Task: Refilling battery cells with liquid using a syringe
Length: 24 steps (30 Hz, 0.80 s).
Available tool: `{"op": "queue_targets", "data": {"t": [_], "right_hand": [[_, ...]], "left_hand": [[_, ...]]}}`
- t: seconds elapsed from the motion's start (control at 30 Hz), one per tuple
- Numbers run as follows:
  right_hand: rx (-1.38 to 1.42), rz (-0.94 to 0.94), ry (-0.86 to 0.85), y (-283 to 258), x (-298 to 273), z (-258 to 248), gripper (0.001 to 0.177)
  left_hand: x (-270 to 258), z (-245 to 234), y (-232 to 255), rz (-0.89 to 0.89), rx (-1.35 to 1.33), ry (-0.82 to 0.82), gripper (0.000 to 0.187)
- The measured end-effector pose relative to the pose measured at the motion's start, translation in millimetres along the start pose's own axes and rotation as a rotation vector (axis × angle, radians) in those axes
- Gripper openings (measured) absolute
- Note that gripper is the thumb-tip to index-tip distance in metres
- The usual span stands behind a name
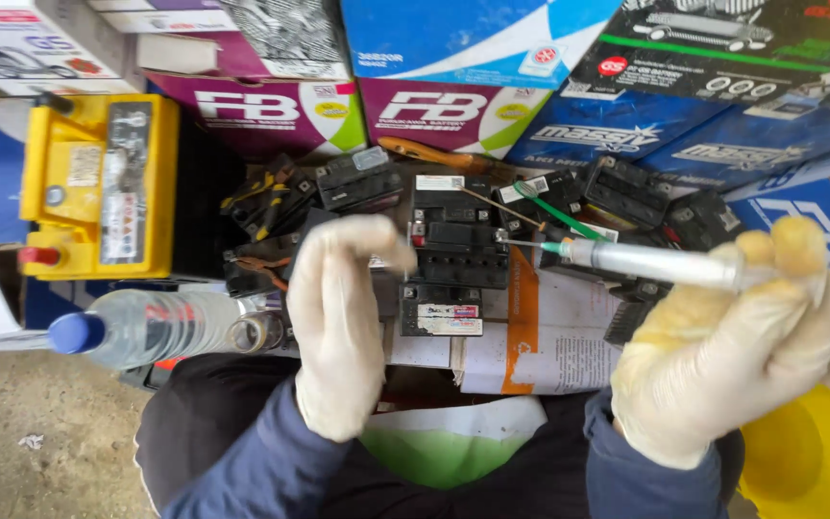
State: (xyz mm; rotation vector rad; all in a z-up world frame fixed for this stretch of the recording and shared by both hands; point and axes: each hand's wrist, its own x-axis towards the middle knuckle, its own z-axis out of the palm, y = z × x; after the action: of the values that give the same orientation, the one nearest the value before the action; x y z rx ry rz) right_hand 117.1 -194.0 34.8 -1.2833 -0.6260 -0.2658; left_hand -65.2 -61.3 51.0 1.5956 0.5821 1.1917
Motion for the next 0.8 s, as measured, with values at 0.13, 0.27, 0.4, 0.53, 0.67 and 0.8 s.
{"op": "queue_targets", "data": {"t": [0.13, 0.27, 0.4, 0.53, 0.67, 0.8], "right_hand": [[0.053, 0.151, 0.011, -12.0, -42.6, -9.2, 0.031], [-0.007, 0.288, -0.149, -22.7, -96.0, -7.9, 0.044], [0.119, 0.531, -0.108, -14.7, -146.0, -15.7, 0.044], [0.048, 0.587, -0.185, -11.2, -177.0, -13.2, 0.028], [0.086, 0.653, -0.359, -15.0, -192.7, -3.5, 0.034], [0.023, 0.815, -0.449, -15.2, -189.5, -2.1, 0.040]], "left_hand": [[-63.9, 6.2, 5.2, -0.402, -0.282, 0.173, 0.025], [-120.7, 13.1, 4.2, -0.723, -0.529, 0.085, 0.036], [-150.3, 10.0, -17.2, -0.487, -0.858, 0.161, 0.043], [-133.8, -15.1, -16.8, -0.756, -0.943, 0.309, 0.041], [-137.3, -38.4, -34.6, -0.772, -1.051, 0.483, 0.027], [-139.6, -49.5, -49.5, -0.763, -1.009, 0.550, 0.029]]}}
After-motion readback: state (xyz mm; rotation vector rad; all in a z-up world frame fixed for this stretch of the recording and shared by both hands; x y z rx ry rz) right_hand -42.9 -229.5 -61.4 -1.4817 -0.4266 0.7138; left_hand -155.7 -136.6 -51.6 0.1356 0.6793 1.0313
